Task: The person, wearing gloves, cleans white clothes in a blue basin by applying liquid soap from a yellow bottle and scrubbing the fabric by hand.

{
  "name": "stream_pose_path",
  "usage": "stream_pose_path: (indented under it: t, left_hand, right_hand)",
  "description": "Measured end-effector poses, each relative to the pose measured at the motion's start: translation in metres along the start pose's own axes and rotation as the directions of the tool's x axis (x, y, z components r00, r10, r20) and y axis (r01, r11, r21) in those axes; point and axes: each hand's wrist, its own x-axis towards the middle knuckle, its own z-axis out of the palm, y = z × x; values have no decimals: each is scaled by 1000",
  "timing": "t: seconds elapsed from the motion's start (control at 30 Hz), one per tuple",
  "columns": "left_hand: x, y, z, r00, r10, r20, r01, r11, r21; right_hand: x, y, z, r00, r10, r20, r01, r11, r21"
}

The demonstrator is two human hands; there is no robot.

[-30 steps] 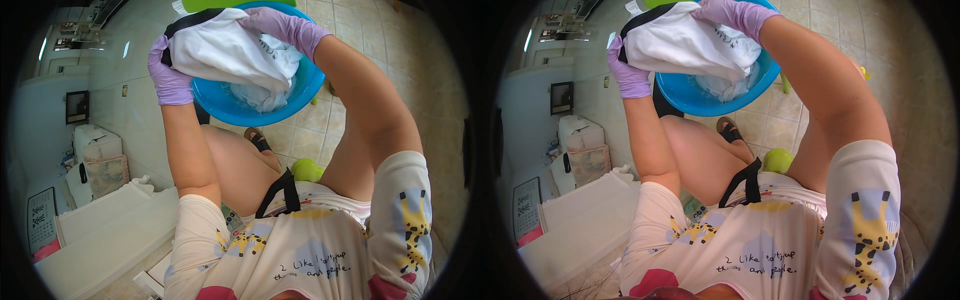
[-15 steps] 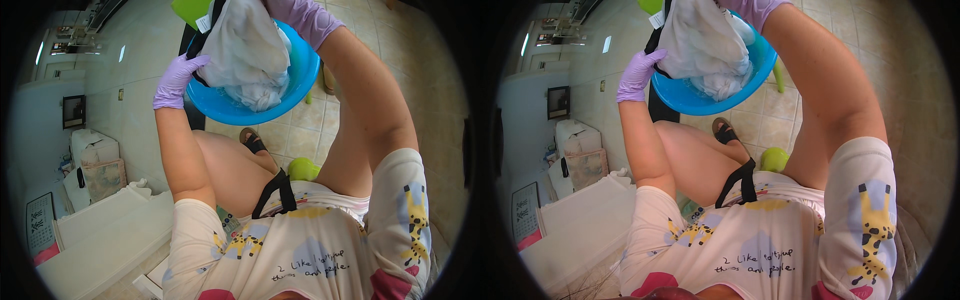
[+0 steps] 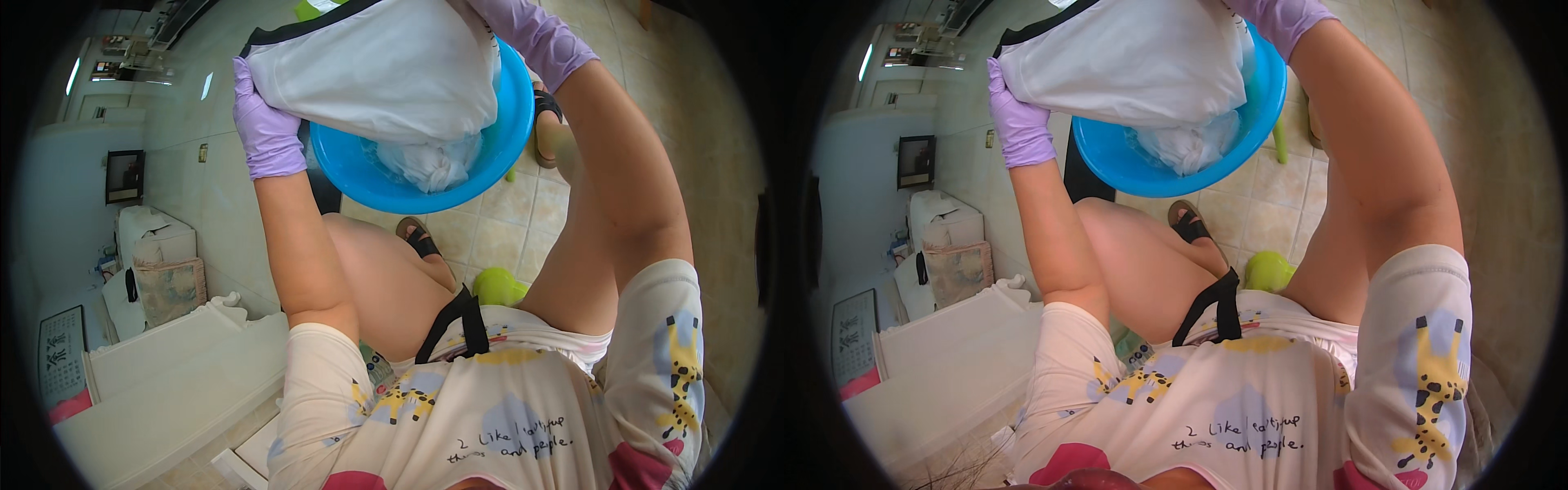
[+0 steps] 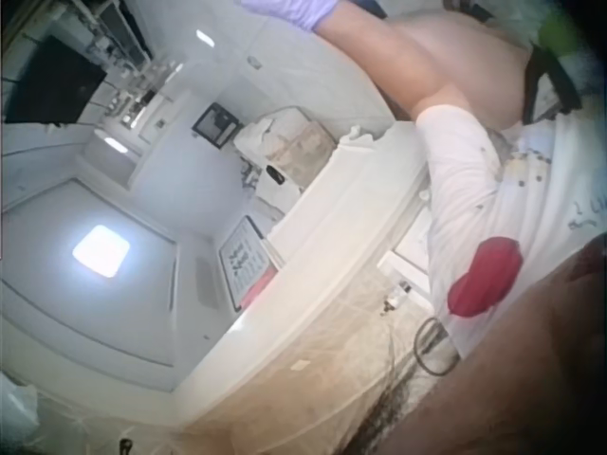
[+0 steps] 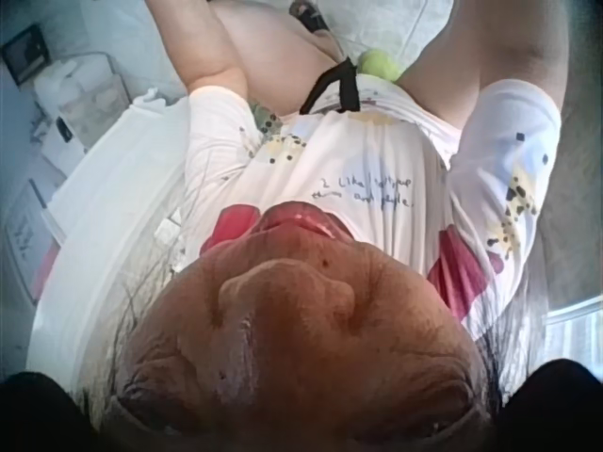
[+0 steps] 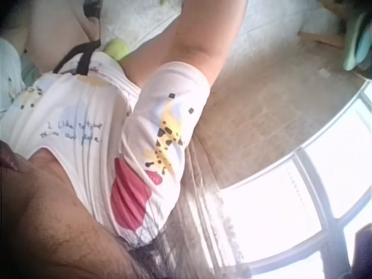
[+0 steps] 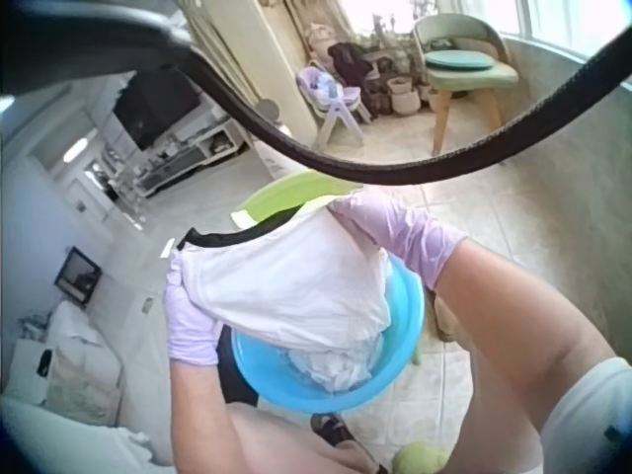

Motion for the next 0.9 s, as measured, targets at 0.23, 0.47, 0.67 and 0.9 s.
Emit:
stream_pose_path:
  t: [0.23,0.47,0.67,0.9]
  left_hand:
    - [-2,15,14,996,69,-64,-65,996,65]
    - [-2,27,5,994,77,-74,-68,990,123]
    - [-14,44,10,987,147,-65,-143,987,74]
    - [-14,42,14,989,134,-57,-128,988,89]
  right_hand:
    - [-13,-12,3,999,-17,38,31,922,-387]
    - [-17,-25,0,999,-28,42,46,842,-537]
    - [-12,-22,2,996,-56,65,81,850,-520]
    - [-15,-22,1,993,-104,48,113,809,-577]
